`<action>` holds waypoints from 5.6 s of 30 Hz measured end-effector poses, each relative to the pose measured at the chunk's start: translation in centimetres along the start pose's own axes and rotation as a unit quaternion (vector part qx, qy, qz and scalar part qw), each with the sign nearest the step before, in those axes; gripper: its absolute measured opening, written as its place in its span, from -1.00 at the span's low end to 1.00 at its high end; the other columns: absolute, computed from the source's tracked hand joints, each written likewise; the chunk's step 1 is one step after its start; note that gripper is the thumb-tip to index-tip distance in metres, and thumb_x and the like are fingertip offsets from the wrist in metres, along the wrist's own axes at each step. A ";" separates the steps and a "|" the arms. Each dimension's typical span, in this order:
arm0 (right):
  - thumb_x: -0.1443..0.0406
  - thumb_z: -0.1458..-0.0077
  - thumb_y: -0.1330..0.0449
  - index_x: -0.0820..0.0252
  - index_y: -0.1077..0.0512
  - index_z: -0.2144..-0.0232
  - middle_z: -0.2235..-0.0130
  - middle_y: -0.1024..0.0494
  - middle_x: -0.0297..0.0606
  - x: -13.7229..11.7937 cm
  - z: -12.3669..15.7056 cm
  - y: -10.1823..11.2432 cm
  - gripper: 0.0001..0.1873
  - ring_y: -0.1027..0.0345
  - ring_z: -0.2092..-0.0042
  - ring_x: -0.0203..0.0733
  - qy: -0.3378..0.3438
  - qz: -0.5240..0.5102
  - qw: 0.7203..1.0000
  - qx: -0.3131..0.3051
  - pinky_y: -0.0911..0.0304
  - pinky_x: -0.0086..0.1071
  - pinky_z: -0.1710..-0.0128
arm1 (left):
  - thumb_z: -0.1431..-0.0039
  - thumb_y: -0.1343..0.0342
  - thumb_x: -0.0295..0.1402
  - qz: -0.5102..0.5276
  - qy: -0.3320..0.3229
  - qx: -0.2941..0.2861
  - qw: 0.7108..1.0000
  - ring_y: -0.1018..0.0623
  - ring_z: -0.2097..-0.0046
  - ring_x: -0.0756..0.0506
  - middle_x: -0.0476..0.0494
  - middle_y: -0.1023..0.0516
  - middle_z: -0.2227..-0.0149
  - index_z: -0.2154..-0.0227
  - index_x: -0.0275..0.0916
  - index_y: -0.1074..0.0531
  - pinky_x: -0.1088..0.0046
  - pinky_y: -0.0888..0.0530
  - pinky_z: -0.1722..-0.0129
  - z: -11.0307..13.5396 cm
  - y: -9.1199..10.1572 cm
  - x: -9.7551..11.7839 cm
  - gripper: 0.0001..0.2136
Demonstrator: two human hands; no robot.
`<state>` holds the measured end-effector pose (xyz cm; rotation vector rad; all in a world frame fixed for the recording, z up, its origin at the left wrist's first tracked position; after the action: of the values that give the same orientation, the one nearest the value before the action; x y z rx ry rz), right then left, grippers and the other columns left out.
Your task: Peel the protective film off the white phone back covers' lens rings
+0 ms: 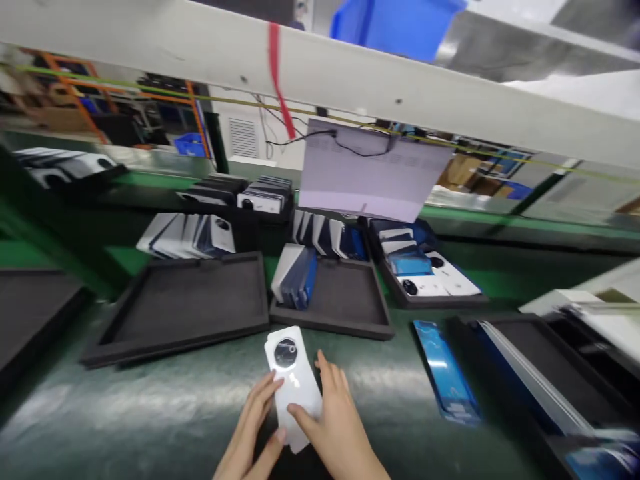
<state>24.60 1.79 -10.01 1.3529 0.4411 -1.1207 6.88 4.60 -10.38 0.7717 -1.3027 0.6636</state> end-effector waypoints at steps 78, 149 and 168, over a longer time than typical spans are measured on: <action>0.34 -0.28 -0.27 0.00 -0.54 0.22 0.14 -0.45 -0.28 -5.9 1.2 4.0 -0.91 -0.48 0.30 -0.32 0.096 -0.038 0.986 0.132 -0.46 -0.52 0.44 | -0.55 0.16 -0.32 -0.190 -0.154 0.033 0.969 -0.44 0.64 0.02 0.03 -0.45 0.65 0.54 -0.19 -0.32 0.51 -0.34 0.58 -2.1 0.9 7.0 -0.55; 0.33 -0.24 -0.29 0.01 -0.41 0.18 0.27 -0.42 -0.38 -6.4 1.7 0.6 -0.85 -0.42 0.34 -0.29 0.147 -0.089 0.985 -0.013 -0.35 -0.45 0.40 | -0.16 -0.25 -0.54 -0.004 0.080 0.023 0.997 -0.40 0.48 0.05 0.13 -0.43 0.48 0.39 -0.19 -0.47 0.67 -0.36 0.49 -2.8 2.6 4.5 -0.88; 0.18 -0.43 -0.09 0.06 -0.40 0.17 -0.21 -0.38 -0.16 -7.2 2.6 1.0 -0.86 -0.39 -0.13 -0.05 0.158 -0.117 0.977 0.080 -0.38 -0.22 0.06 | -0.37 0.01 -0.72 0.123 -0.021 0.003 0.992 -0.65 -0.01 -0.02 -0.03 -0.46 -0.24 -0.03 0.07 -0.66 0.56 -0.54 -0.01 -2.3 2.2 5.1 -0.47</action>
<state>21.26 1.97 -3.05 1.6635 0.7706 -1.1537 7.23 7.81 -5.31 0.6359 -1.4485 0.8522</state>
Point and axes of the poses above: each hand's wrist, its own z-axis away from the middle knuckle, its own y-axis out of the back of the hand, x = y × z, the point moved 6 cm from there along -z, towards the middle knuckle
